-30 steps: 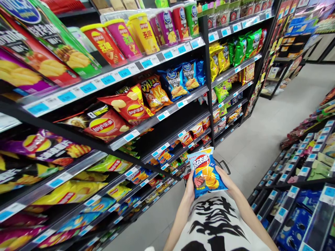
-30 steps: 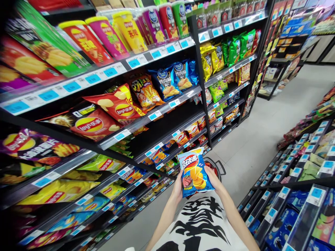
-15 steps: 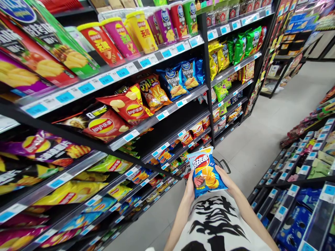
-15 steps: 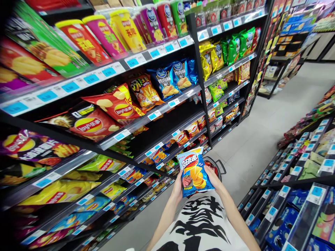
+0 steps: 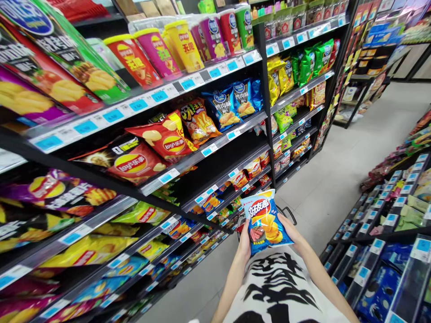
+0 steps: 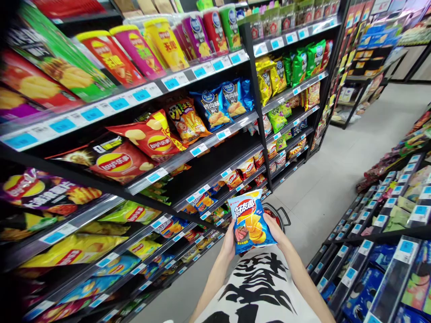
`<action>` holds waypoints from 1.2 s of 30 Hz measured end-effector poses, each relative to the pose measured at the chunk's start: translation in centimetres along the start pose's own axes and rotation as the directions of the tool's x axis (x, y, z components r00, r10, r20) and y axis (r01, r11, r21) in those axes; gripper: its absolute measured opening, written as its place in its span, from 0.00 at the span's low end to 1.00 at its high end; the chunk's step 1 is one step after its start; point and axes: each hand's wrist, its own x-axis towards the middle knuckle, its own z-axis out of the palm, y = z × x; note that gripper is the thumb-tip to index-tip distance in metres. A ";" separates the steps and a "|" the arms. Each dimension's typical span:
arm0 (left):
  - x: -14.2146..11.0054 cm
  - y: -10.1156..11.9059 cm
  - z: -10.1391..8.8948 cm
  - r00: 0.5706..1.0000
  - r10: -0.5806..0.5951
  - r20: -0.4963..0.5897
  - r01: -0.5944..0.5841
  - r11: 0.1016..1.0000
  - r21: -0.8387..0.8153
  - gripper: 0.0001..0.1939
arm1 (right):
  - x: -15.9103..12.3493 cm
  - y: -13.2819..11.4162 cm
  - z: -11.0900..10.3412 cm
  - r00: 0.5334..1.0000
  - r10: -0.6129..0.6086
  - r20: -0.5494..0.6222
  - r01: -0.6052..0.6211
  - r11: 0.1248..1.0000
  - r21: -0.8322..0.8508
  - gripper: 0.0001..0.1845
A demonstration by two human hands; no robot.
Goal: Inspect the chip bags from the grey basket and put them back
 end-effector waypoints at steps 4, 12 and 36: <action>-0.1 0.1 0.1 1.000 -0.011 0.019 0.011 1.000 0.010 0.28 | 0.0 0.0 0.0 1.000 -0.007 -0.002 0.007 1.000 0.009 0.28; 0.2 0.2 -0.2 1.000 -0.025 0.002 0.025 0.997 0.078 0.31 | 0.3 0.3 -0.1 1.000 0.010 0.003 -0.010 1.000 0.021 0.30; 1.1 -0.6 -0.7 0.999 -0.032 0.022 0.031 0.999 0.018 0.34 | 0.0 0.0 0.1 1.000 -0.004 -0.014 0.004 0.999 0.037 0.28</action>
